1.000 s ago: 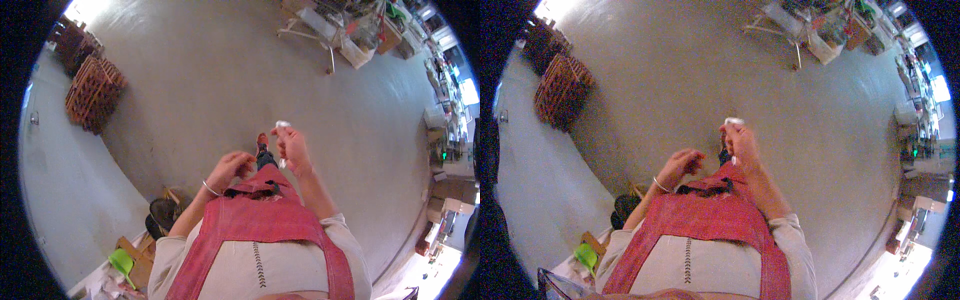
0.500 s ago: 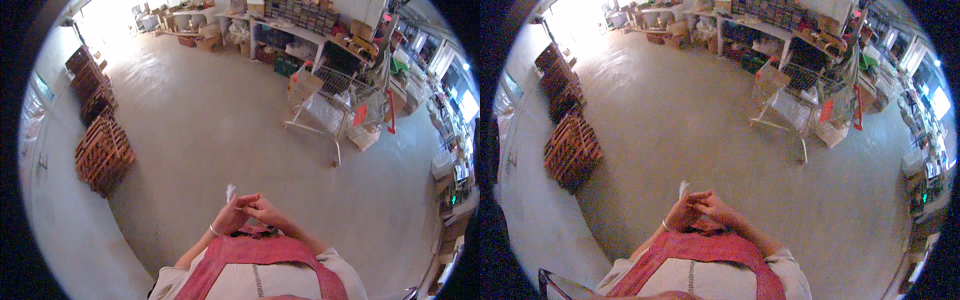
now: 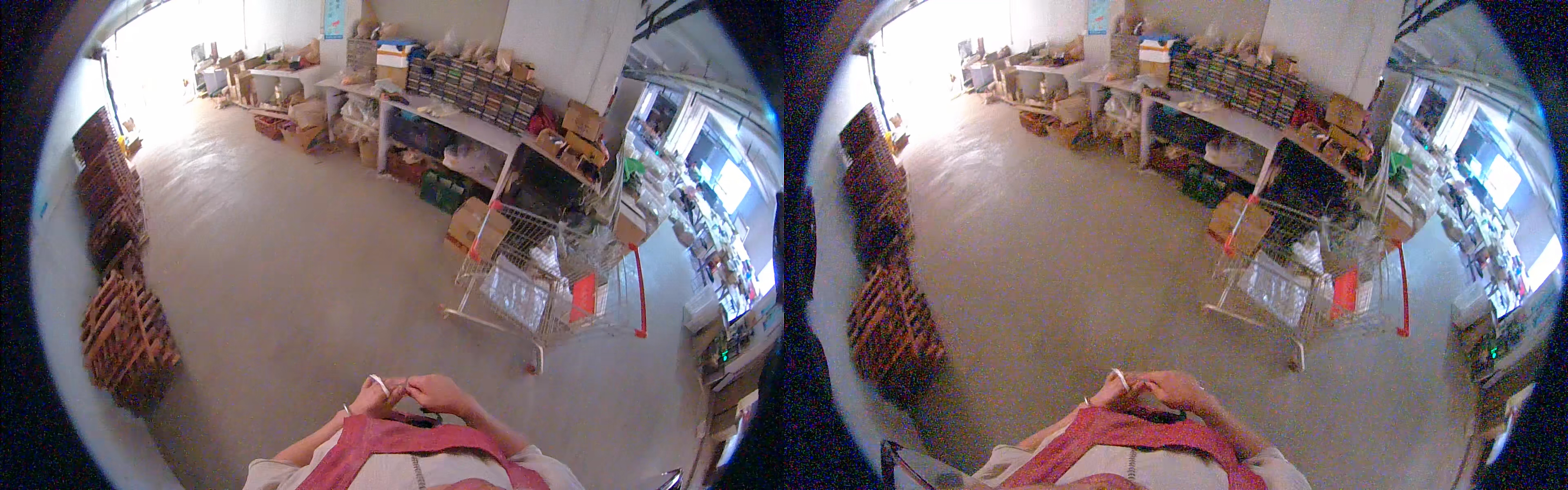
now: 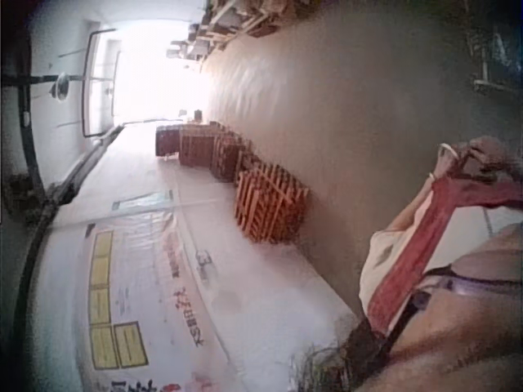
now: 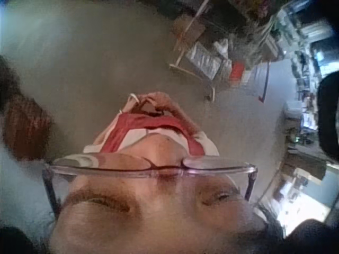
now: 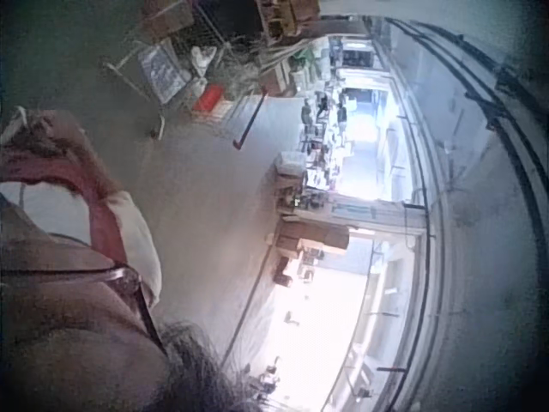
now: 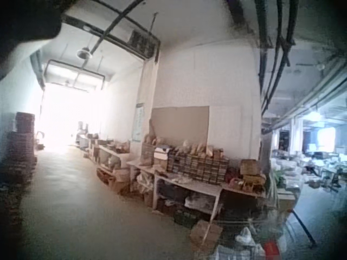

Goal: The person cuts a white string with scissors, retrieves a small bag of metal parts from a shelf, and then ties the string around a small metal piece at a workbench. The person handles the string and metal parts by hand and uses scissors to cut the string.

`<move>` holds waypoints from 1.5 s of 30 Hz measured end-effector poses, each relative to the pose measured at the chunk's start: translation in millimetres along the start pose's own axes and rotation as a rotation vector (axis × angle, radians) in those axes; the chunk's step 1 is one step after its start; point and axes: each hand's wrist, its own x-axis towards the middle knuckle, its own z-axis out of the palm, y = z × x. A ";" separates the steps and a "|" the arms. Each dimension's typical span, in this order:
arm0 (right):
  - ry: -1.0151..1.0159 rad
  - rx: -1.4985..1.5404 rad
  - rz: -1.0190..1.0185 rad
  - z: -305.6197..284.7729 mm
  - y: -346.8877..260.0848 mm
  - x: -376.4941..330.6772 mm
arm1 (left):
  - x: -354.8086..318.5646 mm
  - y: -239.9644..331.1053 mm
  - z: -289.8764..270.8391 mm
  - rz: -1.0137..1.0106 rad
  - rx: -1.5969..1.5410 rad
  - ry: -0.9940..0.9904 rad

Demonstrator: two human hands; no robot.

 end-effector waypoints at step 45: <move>0.207 0.602 0.218 -584.1 369.3 999.2 | 1088.5 -423.2 -550.8 -0.060 -2.120 -0.355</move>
